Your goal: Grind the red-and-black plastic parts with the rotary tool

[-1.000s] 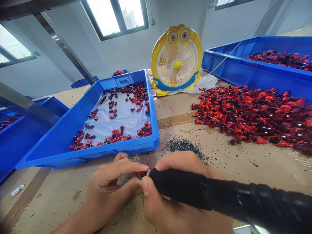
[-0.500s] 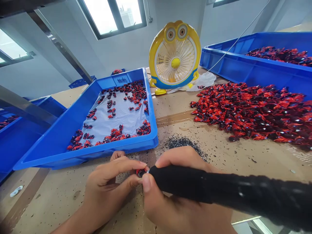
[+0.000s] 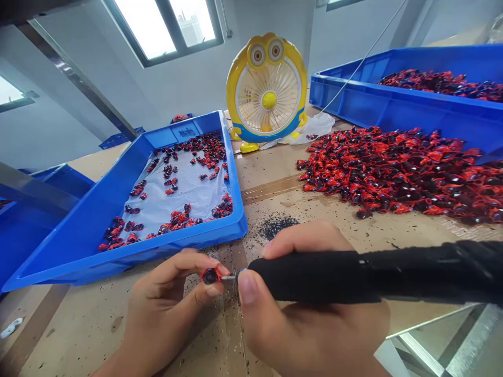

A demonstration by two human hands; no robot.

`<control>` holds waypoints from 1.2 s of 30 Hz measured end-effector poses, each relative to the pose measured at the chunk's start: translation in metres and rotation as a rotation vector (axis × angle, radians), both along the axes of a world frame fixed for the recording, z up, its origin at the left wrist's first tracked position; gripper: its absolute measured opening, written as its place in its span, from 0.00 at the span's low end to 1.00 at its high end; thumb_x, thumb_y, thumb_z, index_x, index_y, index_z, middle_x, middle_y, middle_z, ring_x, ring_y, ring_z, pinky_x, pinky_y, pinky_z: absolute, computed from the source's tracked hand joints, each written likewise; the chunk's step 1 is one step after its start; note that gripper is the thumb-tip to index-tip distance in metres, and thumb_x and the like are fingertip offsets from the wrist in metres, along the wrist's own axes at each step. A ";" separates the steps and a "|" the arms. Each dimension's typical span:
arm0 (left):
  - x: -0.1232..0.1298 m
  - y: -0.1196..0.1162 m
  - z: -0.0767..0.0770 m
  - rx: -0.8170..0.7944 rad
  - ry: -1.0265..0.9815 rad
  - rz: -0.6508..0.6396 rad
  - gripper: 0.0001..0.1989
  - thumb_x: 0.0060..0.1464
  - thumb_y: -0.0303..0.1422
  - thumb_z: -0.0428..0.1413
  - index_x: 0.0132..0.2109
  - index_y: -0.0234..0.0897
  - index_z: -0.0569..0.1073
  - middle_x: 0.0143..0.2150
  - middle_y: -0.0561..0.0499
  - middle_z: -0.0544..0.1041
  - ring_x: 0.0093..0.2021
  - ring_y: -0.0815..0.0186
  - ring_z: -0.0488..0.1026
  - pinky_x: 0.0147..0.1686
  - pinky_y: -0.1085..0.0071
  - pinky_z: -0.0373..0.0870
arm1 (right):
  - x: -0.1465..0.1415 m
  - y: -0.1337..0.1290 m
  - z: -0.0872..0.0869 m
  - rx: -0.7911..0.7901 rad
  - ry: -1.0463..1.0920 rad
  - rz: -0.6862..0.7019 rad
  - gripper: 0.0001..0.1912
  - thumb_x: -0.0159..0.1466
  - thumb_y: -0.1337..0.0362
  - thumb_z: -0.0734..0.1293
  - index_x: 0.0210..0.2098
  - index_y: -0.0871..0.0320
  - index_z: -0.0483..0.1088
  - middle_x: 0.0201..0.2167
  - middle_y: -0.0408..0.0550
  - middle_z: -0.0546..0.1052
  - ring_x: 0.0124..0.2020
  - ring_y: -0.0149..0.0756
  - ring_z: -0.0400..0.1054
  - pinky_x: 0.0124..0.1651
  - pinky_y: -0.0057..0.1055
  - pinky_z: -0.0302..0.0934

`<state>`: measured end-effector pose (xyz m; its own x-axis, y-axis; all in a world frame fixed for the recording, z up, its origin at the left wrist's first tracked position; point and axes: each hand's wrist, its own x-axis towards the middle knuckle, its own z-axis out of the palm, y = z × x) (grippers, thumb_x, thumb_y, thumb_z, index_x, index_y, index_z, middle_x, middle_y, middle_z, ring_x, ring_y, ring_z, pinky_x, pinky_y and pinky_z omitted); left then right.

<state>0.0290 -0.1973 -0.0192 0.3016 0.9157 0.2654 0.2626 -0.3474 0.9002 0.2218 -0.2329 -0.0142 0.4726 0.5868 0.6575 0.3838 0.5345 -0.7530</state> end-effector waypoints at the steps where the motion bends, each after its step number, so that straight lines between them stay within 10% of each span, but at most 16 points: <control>1: 0.000 0.000 0.000 -0.015 -0.008 -0.002 0.13 0.56 0.25 0.73 0.43 0.51 0.87 0.36 0.61 0.89 0.35 0.71 0.82 0.39 0.81 0.77 | -0.001 0.000 0.001 0.000 -0.004 0.006 0.18 0.57 0.50 0.82 0.40 0.47 0.75 0.31 0.46 0.77 0.32 0.46 0.77 0.29 0.41 0.72; 12: 0.003 -0.005 0.000 -0.162 -0.124 -0.064 0.11 0.58 0.24 0.72 0.43 0.46 0.84 0.38 0.60 0.90 0.38 0.73 0.87 0.41 0.86 0.80 | 0.000 -0.003 -0.004 0.022 0.021 -0.072 0.10 0.59 0.70 0.76 0.38 0.51 0.76 0.31 0.43 0.76 0.28 0.35 0.72 0.29 0.38 0.66; 36: 0.003 -0.001 -0.003 0.139 0.114 0.002 0.14 0.57 0.24 0.72 0.45 0.51 0.88 0.36 0.61 0.89 0.32 0.70 0.79 0.37 0.76 0.74 | 0.003 -0.005 -0.008 0.036 -0.105 -0.037 0.11 0.59 0.68 0.79 0.38 0.54 0.76 0.32 0.38 0.79 0.27 0.28 0.74 0.29 0.31 0.67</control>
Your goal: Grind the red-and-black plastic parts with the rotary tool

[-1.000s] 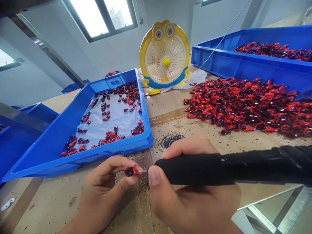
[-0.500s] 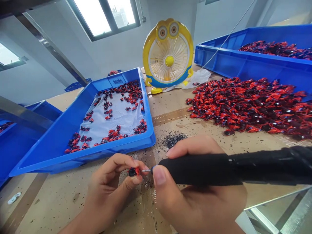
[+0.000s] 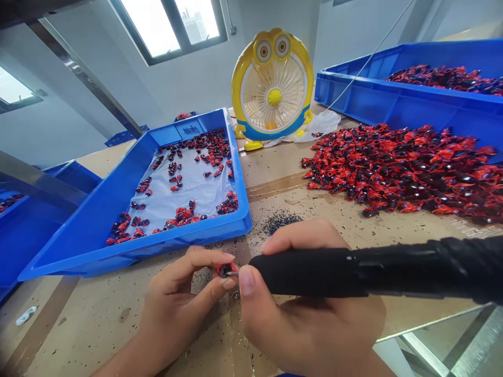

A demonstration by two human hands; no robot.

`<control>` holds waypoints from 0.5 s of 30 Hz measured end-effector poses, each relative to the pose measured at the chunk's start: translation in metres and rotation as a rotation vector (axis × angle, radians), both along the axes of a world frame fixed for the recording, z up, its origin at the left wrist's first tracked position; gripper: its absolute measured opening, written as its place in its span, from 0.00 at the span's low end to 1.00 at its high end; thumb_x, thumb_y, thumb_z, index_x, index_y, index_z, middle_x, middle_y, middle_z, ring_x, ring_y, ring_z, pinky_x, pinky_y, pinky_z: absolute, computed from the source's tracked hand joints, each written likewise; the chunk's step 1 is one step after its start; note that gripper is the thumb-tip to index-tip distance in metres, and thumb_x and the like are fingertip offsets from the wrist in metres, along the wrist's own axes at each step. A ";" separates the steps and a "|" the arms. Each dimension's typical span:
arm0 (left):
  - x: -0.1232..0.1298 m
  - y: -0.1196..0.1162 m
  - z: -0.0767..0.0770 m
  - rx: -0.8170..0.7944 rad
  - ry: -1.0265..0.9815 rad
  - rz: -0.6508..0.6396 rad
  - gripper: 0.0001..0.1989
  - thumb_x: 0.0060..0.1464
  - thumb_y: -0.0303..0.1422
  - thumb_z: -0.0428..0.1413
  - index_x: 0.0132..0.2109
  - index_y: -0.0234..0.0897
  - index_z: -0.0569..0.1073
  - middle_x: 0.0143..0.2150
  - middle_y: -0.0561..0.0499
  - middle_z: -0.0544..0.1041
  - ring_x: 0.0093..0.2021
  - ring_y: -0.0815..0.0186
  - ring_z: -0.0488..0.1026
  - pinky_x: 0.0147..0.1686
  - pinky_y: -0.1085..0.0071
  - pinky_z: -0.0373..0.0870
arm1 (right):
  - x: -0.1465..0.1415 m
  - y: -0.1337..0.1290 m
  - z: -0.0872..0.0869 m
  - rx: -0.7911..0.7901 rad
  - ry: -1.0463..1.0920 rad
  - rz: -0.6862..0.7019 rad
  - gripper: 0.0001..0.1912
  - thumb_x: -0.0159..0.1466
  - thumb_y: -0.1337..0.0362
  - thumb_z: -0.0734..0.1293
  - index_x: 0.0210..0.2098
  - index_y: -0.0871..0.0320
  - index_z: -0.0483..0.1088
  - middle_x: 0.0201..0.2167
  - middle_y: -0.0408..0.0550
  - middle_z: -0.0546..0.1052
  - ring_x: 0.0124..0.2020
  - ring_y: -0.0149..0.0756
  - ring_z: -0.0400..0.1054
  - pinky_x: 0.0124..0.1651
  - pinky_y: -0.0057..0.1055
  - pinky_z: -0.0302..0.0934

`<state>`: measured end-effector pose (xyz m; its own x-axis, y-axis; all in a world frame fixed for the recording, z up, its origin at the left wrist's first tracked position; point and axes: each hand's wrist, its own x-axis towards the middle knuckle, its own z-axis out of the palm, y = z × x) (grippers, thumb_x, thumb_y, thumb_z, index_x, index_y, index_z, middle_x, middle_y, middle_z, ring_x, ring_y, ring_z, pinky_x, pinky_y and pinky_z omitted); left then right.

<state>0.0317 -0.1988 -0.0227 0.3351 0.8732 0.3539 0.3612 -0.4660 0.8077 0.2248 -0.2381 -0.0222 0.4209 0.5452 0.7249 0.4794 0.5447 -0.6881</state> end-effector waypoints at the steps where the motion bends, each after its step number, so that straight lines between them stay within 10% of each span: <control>1: 0.000 0.000 0.001 0.011 0.004 -0.002 0.13 0.57 0.25 0.72 0.44 0.50 0.88 0.36 0.60 0.89 0.31 0.70 0.79 0.37 0.74 0.74 | -0.001 0.000 0.000 -0.013 0.009 0.006 0.11 0.60 0.67 0.79 0.39 0.53 0.76 0.31 0.39 0.79 0.27 0.31 0.74 0.28 0.33 0.68; 7: 0.004 0.000 0.005 0.027 0.004 -0.012 0.10 0.57 0.25 0.71 0.43 0.46 0.88 0.33 0.57 0.88 0.29 0.67 0.79 0.36 0.70 0.73 | -0.012 0.006 0.007 -0.070 0.028 0.066 0.15 0.58 0.54 0.82 0.40 0.48 0.77 0.30 0.45 0.79 0.32 0.47 0.78 0.28 0.41 0.73; 15: 0.004 -0.001 0.007 0.031 0.000 -0.027 0.13 0.56 0.24 0.72 0.44 0.47 0.88 0.31 0.60 0.86 0.30 0.70 0.79 0.36 0.72 0.72 | -0.004 0.005 0.009 -0.059 -0.066 0.027 0.14 0.59 0.58 0.81 0.39 0.50 0.76 0.31 0.44 0.79 0.30 0.42 0.77 0.27 0.37 0.72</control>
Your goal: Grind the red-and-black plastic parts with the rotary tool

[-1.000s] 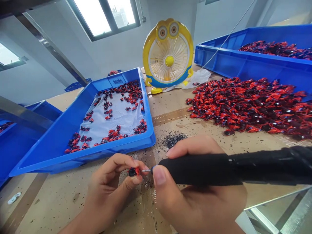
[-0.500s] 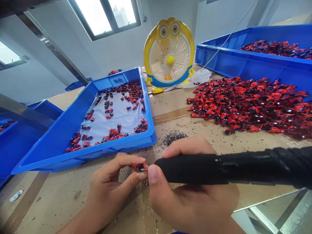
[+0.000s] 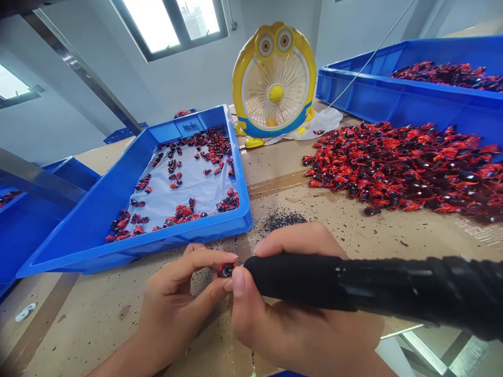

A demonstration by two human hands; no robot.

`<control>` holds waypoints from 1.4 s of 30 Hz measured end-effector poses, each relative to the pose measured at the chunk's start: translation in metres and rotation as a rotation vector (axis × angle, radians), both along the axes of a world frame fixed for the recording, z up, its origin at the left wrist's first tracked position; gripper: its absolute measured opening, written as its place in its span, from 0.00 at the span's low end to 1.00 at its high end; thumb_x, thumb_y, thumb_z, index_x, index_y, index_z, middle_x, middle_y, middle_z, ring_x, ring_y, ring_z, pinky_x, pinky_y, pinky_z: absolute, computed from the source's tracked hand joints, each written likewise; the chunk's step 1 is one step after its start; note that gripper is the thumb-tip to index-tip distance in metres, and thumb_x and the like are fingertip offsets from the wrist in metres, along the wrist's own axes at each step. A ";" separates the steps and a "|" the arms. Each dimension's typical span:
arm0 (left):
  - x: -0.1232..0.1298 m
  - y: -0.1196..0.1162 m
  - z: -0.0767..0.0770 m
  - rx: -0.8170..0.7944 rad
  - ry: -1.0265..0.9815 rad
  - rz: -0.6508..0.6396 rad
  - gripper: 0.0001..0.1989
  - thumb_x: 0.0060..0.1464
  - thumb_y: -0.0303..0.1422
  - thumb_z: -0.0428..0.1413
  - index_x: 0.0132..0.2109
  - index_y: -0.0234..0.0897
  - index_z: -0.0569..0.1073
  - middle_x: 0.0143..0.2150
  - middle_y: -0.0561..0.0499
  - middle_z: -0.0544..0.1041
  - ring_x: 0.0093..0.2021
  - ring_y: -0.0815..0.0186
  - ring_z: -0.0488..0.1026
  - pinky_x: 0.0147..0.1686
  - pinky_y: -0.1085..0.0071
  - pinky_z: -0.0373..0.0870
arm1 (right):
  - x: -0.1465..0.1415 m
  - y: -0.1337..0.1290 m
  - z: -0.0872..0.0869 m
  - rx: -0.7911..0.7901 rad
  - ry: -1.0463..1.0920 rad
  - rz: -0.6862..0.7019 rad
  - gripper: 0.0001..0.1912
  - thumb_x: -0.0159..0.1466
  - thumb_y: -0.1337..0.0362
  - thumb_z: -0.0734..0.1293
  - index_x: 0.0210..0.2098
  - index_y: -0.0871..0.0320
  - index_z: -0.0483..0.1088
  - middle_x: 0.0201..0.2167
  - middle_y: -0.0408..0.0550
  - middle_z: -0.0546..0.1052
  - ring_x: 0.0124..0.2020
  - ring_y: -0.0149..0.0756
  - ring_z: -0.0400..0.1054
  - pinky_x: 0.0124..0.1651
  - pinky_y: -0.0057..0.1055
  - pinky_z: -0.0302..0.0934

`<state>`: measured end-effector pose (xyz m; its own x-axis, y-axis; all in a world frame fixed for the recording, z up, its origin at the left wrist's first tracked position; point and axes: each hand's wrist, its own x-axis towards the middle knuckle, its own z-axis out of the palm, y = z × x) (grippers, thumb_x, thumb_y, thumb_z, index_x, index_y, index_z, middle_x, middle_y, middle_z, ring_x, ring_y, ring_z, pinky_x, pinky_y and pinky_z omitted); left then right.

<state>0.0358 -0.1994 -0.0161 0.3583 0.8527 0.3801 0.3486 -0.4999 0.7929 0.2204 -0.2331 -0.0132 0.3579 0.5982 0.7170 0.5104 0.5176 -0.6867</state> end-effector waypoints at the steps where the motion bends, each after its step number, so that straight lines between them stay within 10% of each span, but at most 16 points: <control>1: 0.000 0.000 0.000 0.000 -0.002 -0.003 0.12 0.57 0.24 0.72 0.45 0.48 0.88 0.31 0.60 0.86 0.30 0.70 0.79 0.36 0.72 0.72 | 0.002 -0.001 0.000 0.018 -0.032 -0.010 0.13 0.59 0.60 0.80 0.39 0.51 0.75 0.30 0.43 0.79 0.28 0.39 0.75 0.26 0.35 0.71; 6: 0.000 -0.001 0.001 -0.011 -0.002 -0.013 0.11 0.58 0.26 0.72 0.45 0.47 0.88 0.32 0.60 0.86 0.30 0.69 0.79 0.36 0.72 0.71 | 0.006 -0.002 -0.001 0.064 -0.129 -0.043 0.12 0.60 0.62 0.78 0.38 0.54 0.72 0.28 0.37 0.77 0.22 0.26 0.72 0.22 0.26 0.67; 42: -0.002 -0.002 0.000 0.007 0.032 -0.036 0.09 0.61 0.28 0.71 0.46 0.48 0.88 0.34 0.61 0.89 0.30 0.68 0.79 0.40 0.67 0.68 | 0.000 -0.003 0.000 -0.003 -0.122 -0.048 0.10 0.63 0.59 0.76 0.39 0.51 0.72 0.28 0.37 0.77 0.23 0.26 0.72 0.25 0.24 0.68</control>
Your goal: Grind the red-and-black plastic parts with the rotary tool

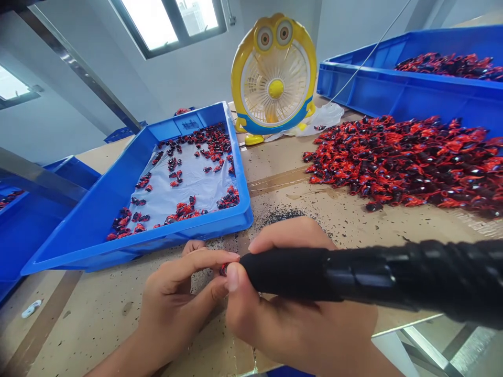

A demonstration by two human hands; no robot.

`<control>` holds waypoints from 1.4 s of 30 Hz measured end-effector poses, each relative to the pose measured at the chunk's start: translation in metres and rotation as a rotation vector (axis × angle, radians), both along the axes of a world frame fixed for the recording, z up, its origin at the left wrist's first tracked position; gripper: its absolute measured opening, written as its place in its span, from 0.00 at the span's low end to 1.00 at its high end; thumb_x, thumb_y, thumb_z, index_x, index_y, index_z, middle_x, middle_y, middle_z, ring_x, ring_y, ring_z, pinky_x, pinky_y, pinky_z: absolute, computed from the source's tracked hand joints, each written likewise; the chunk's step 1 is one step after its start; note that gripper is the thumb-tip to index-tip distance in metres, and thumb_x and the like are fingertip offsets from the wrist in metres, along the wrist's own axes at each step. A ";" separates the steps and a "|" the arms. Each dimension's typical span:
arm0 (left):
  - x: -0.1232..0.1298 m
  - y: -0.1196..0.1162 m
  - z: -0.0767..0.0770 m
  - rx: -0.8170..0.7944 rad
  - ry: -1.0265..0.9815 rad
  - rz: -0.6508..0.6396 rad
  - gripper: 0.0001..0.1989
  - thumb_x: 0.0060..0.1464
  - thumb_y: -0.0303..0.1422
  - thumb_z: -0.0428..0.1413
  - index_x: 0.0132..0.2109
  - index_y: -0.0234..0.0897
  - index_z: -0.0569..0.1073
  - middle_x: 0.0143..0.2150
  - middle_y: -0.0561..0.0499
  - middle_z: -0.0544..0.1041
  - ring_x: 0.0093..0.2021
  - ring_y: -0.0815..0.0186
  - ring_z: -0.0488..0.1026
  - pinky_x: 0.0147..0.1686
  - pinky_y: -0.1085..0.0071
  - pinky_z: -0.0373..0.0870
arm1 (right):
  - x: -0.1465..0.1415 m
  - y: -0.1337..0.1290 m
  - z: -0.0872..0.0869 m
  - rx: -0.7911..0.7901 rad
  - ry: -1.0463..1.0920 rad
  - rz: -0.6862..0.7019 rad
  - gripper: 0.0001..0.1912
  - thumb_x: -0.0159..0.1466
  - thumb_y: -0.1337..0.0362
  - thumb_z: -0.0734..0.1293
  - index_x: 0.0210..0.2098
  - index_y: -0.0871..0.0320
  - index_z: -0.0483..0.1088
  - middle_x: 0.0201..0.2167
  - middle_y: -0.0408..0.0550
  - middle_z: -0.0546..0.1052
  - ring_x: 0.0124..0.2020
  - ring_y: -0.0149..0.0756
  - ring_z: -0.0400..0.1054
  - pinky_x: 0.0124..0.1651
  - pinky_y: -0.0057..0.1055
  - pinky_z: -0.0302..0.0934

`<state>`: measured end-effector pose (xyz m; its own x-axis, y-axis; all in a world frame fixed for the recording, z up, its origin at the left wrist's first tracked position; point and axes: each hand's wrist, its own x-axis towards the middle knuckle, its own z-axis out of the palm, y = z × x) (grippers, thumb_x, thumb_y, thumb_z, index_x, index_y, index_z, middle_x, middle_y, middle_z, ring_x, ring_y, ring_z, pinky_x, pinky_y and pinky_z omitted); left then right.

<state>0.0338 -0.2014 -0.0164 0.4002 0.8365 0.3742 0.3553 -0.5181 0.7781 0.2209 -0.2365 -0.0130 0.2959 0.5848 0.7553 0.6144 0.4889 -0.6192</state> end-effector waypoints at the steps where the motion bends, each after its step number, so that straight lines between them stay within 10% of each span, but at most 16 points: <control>1: 0.000 0.000 0.000 -0.005 -0.003 0.002 0.09 0.61 0.27 0.71 0.46 0.48 0.88 0.34 0.61 0.89 0.31 0.67 0.79 0.39 0.67 0.69 | -0.001 0.000 0.000 -0.006 0.000 0.006 0.10 0.63 0.59 0.76 0.38 0.51 0.71 0.28 0.36 0.77 0.22 0.26 0.71 0.25 0.24 0.68; 16: -0.005 -0.001 -0.006 -0.145 -0.109 0.007 0.09 0.62 0.30 0.71 0.46 0.51 0.86 0.38 0.59 0.89 0.40 0.66 0.82 0.42 0.74 0.76 | -0.001 0.000 -0.003 0.102 0.298 -0.012 0.11 0.57 0.72 0.76 0.37 0.53 0.77 0.30 0.41 0.77 0.27 0.32 0.72 0.29 0.39 0.62; 30: -0.004 0.003 -0.004 0.007 -0.042 0.020 0.12 0.60 0.27 0.71 0.46 0.52 0.86 0.35 0.62 0.88 0.34 0.71 0.78 0.37 0.79 0.74 | -0.002 0.000 -0.005 0.117 0.192 0.019 0.10 0.59 0.69 0.77 0.37 0.56 0.74 0.31 0.38 0.78 0.25 0.27 0.75 0.28 0.30 0.69; 42: -0.002 0.000 -0.004 0.070 -0.034 0.010 0.06 0.62 0.32 0.71 0.45 0.48 0.87 0.32 0.60 0.86 0.31 0.71 0.77 0.36 0.75 0.73 | 0.001 0.001 -0.002 -0.011 0.164 0.050 0.16 0.58 0.55 0.81 0.42 0.50 0.76 0.33 0.46 0.79 0.33 0.42 0.78 0.31 0.36 0.75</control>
